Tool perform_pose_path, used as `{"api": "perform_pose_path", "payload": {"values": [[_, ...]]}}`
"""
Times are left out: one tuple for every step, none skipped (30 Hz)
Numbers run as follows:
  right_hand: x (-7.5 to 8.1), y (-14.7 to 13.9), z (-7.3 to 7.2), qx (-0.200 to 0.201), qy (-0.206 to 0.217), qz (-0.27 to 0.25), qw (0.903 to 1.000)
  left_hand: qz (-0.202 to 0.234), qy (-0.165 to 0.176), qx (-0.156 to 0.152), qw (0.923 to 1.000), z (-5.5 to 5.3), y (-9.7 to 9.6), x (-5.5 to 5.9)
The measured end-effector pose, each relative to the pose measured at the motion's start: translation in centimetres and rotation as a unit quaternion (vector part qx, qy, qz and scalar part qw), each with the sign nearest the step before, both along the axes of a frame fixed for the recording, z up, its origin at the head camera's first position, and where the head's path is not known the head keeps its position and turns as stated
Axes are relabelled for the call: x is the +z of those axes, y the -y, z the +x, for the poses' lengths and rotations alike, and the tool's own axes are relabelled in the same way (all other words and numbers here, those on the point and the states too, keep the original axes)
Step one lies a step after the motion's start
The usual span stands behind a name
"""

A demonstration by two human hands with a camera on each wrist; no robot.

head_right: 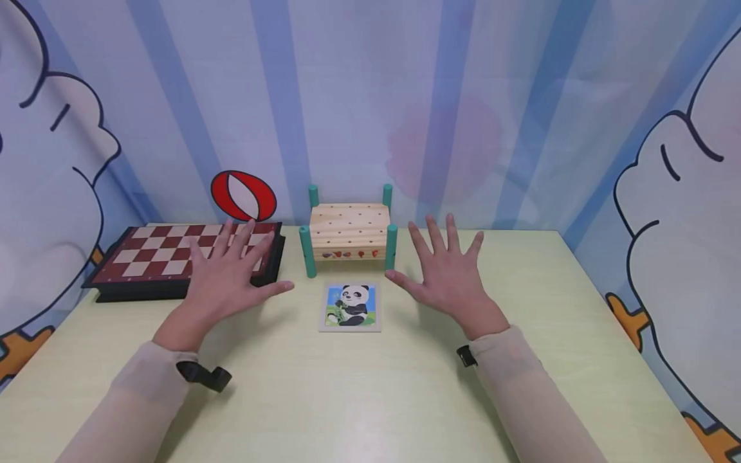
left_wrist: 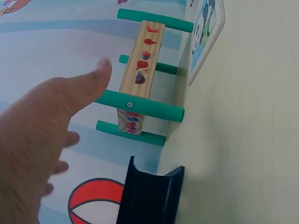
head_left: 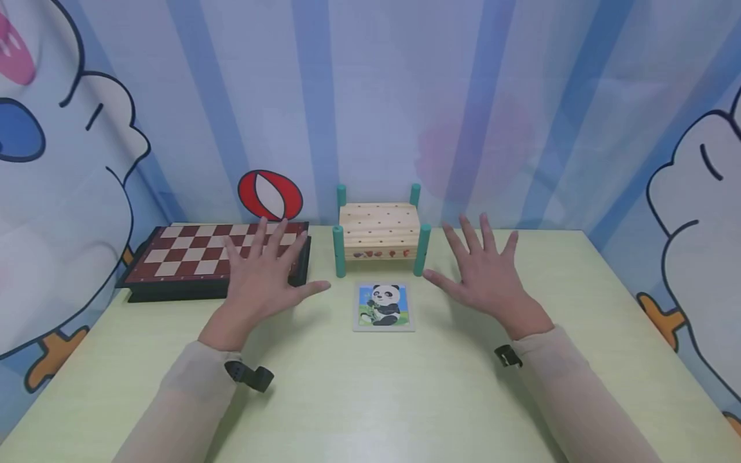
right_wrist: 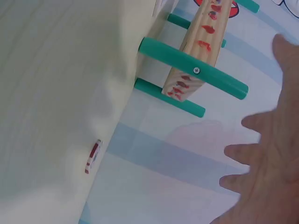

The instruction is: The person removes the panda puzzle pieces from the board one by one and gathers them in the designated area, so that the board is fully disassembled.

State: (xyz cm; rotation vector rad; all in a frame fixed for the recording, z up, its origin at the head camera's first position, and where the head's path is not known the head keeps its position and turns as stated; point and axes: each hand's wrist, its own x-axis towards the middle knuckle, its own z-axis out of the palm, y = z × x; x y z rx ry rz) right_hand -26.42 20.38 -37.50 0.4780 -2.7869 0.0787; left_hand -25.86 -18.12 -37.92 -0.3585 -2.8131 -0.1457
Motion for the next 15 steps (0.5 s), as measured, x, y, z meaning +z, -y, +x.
{"api": "perform_pose_path", "payload": {"values": [[0.0,0.1,0.0,0.007,-0.013,-0.014,0.9998,0.030,-0.018,-0.022,0.9991,0.0,-0.2,-0.1],[0.0,0.2,0.0,0.018,-0.025,-0.033,0.9990,0.064,-0.029,-0.047,0.9965,0.0,-0.5,-0.3],[0.0,0.4,0.0,0.033,-0.030,-0.055,0.9975,0.097,-0.030,-0.075,0.9920,0.1,-1.0,-0.6],[0.0,0.6,0.1,0.050,-0.027,-0.081,0.9950,0.130,-0.022,-0.106,0.9856,0.1,-1.5,-1.1],[-0.1,1.0,0.2,0.072,-0.019,-0.110,0.9912,0.161,-0.006,-0.136,0.9775,0.2,-2.0,-1.7],[-0.2,1.3,0.3,0.098,-0.003,-0.138,0.9856,0.183,0.019,-0.160,0.9698,0.3,-2.6,-2.3],[-0.5,1.7,0.3,0.121,0.022,-0.162,0.9792,0.195,0.055,-0.173,0.9639,0.4,-3.2,-3.0],[-0.8,2.2,0.4,0.144,0.055,-0.183,0.9709,0.195,0.090,-0.181,0.9596,0.5,-3.7,-3.8],[-1.2,2.7,0.4,0.164,0.089,-0.198,0.9622,0.191,0.123,-0.188,0.9556,0.5,-4.1,-4.4],[-1.6,3.2,0.5,0.184,0.123,-0.214,0.9515,0.183,0.147,-0.192,0.9529,0.6,-4.5,-5.1],[-2.0,3.6,0.4,0.204,0.150,-0.226,0.9407,0.176,0.165,-0.195,0.9508,0.6,-4.8,-5.6],[-2.5,4.1,0.4,0.221,0.170,-0.233,0.9317,0.169,0.178,-0.196,0.9495,0.6,-5.0,-6.1],[-2.8,4.5,0.3,0.232,0.190,-0.240,0.9234,0.162,0.187,-0.197,0.9486,0.6,-5.2,-6.4],[-3.0,4.9,0.2,0.240,0.206,-0.245,0.9164,0.157,0.191,-0.201,0.9480,0.6,-5.2,-6.7],[-3.3,5.3,0.1,0.243,0.220,-0.246,0.9120,0.153,0.194,-0.202,0.9477,0.6,-5.3,-6.9]]}}
